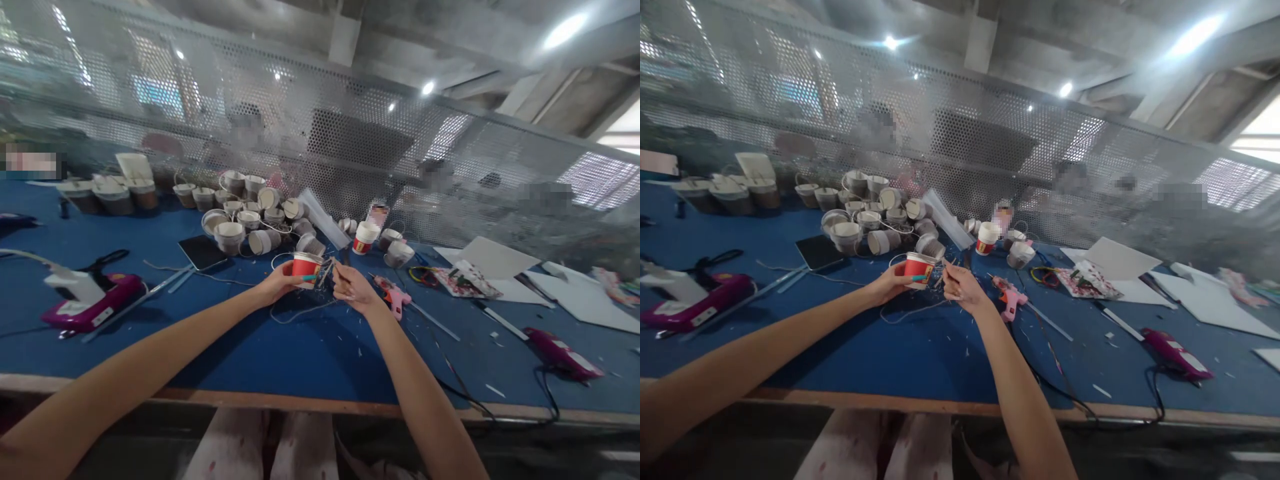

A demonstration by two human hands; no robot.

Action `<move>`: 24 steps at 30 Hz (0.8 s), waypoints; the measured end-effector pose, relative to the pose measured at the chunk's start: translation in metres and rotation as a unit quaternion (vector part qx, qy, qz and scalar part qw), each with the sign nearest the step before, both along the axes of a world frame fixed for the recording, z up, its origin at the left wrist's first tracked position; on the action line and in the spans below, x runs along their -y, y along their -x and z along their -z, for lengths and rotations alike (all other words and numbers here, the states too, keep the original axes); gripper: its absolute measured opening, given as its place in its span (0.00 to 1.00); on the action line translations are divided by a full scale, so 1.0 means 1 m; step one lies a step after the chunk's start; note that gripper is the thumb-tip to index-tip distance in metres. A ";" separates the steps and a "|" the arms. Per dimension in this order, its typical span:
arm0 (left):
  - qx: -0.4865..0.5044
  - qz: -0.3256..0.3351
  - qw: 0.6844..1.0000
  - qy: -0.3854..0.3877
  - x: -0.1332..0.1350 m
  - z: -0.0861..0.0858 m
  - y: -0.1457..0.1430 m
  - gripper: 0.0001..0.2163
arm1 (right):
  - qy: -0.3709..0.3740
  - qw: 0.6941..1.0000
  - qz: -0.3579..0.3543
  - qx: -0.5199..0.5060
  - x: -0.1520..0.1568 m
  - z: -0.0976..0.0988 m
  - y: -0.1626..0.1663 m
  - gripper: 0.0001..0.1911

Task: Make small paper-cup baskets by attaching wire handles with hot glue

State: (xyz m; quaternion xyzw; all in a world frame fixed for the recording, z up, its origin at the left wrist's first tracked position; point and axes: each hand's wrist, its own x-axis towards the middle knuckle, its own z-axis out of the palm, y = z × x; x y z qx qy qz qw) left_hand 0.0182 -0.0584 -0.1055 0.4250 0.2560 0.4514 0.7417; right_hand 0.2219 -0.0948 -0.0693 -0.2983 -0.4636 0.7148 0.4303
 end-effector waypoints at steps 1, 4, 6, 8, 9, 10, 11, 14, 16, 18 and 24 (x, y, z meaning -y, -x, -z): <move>-0.001 0.000 1.000 0.002 0.000 0.000 0.000 0.25 | -0.008 1.000 0.007 -0.023 0.000 -0.001 -0.001 0.18; 0.003 0.002 1.000 0.012 0.000 -0.001 0.001 0.26 | -0.017 0.996 0.031 -0.082 0.001 -0.005 -0.004 0.18; 0.002 0.006 1.000 0.021 0.000 -0.002 0.002 0.26 | -0.014 0.993 0.048 -0.103 0.000 -0.006 -0.005 0.16; -0.003 0.011 1.000 0.029 0.000 -0.003 0.002 0.26 | -0.008 0.991 0.058 -0.117 0.000 -0.006 -0.006 0.15; -0.006 0.012 0.999 0.031 0.000 -0.003 0.002 0.26 | -0.005 0.990 0.062 -0.123 -0.001 -0.006 -0.005 0.15; -0.008 0.014 0.999 0.033 0.000 -0.003 0.002 0.26 | -0.003 0.989 0.065 -0.130 -0.001 -0.006 -0.005 0.15; -0.010 0.015 0.999 0.033 0.001 -0.003 0.002 0.25 | -0.002 0.988 0.068 -0.136 -0.001 -0.006 -0.004 0.16; -0.011 0.019 0.999 0.030 0.001 -0.003 0.002 0.25 | 0.006 0.986 0.080 -0.145 0.001 -0.007 -0.002 0.16; -0.010 0.021 0.999 0.032 0.001 -0.003 0.002 0.24 | 0.014 0.985 0.088 -0.150 0.001 -0.008 0.000 0.17; -0.007 0.021 0.999 0.035 0.001 -0.002 0.002 0.23 | 0.023 0.983 0.090 -0.158 0.002 -0.008 0.001 0.17; 0.002 0.026 0.999 0.034 0.000 0.000 0.002 0.21 | 0.041 0.979 0.083 -0.181 0.002 -0.005 0.003 0.18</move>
